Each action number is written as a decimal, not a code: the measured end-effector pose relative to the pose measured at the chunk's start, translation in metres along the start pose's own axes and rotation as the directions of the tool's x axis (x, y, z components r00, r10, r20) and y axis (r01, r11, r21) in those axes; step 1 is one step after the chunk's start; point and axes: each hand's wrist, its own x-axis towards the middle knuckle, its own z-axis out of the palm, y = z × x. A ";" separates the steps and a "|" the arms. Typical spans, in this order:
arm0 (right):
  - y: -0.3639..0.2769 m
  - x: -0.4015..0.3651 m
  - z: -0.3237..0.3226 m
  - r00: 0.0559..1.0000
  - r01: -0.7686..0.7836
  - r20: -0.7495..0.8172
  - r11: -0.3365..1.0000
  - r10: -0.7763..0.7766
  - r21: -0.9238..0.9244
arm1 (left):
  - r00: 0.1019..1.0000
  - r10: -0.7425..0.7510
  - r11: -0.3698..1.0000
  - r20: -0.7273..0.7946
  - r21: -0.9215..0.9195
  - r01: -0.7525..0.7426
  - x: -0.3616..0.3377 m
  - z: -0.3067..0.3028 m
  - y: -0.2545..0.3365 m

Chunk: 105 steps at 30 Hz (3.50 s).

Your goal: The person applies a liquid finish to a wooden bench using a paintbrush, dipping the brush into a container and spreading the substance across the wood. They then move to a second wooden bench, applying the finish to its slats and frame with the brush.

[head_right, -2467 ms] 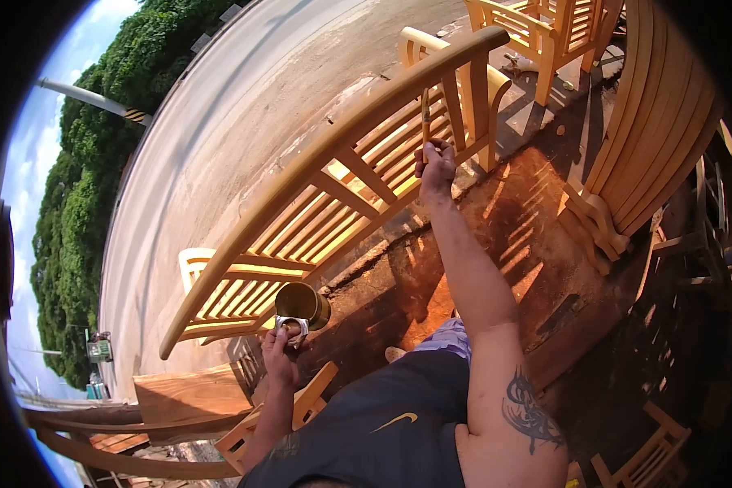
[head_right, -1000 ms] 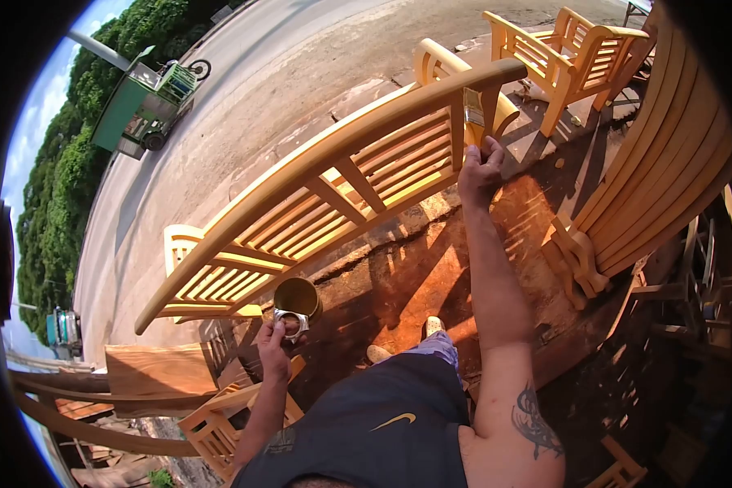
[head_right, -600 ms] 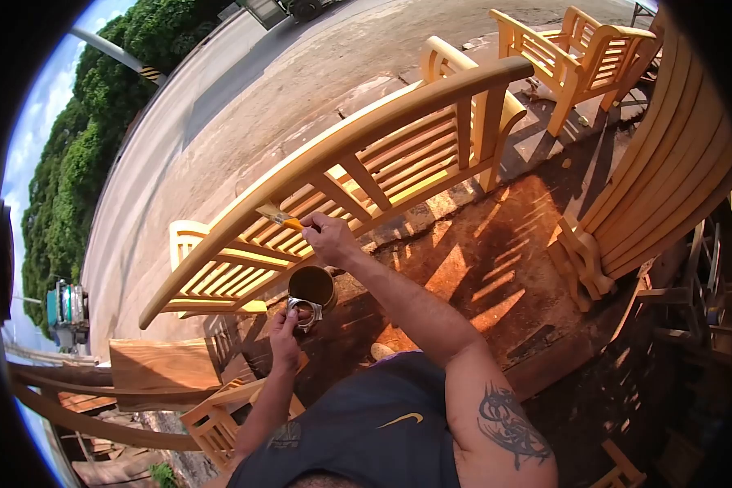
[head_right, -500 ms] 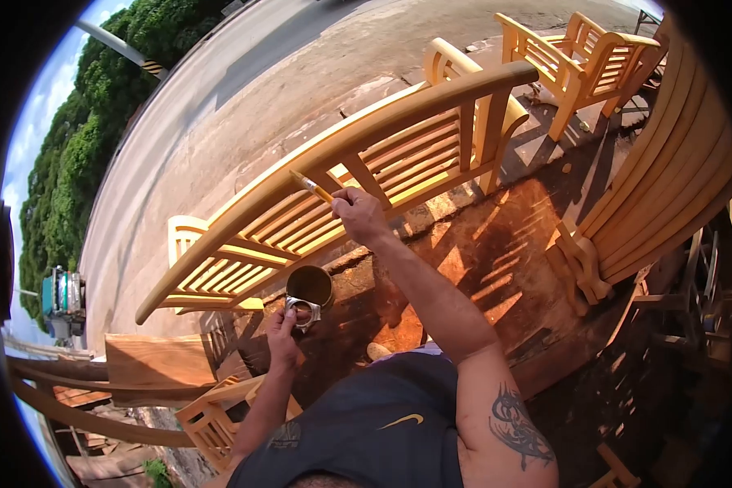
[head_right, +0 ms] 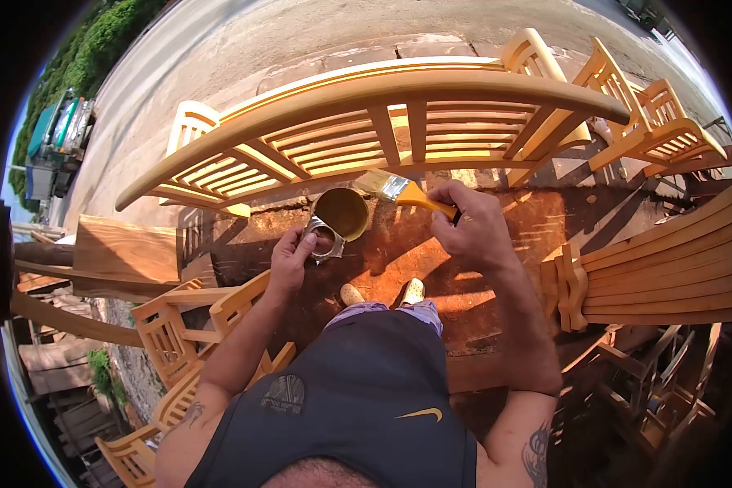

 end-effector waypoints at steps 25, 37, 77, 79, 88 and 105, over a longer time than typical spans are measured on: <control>-0.024 0.039 0.054 0.878 0.422 0.432 0.756 -0.205 -0.501 | 0.999 0.017 0.999 0.034 0.035 -0.018 0.009 -0.004 0.001; -0.049 0.055 0.039 0.916 0.364 0.356 0.758 -0.185 -0.541 | 0.996 -0.025 0.999 0.086 -0.021 0.027 0.036 -0.034 0.012; 0.264 -0.030 -0.133 0.614 0.254 -0.394 0.302 0.684 0.919 | 0.992 -0.118 0.992 -0.046 0.036 0.120 0.074 0.116 -0.007; 0.289 -0.017 -0.146 0.579 0.289 -0.457 0.354 0.675 0.889 | 0.992 -0.119 0.992 -0.033 0.047 0.121 0.073 0.128 -0.008; 0.294 0.036 -0.200 0.349 0.397 -0.615 0.483 0.707 0.781 | 0.994 -0.096 0.992 -0.046 0.076 0.099 0.049 0.151 -0.009; 0.275 0.050 -0.194 0.463 0.347 -0.587 0.474 0.664 0.810 | 0.992 -0.098 0.988 -0.083 0.112 0.106 0.044 0.155 -0.015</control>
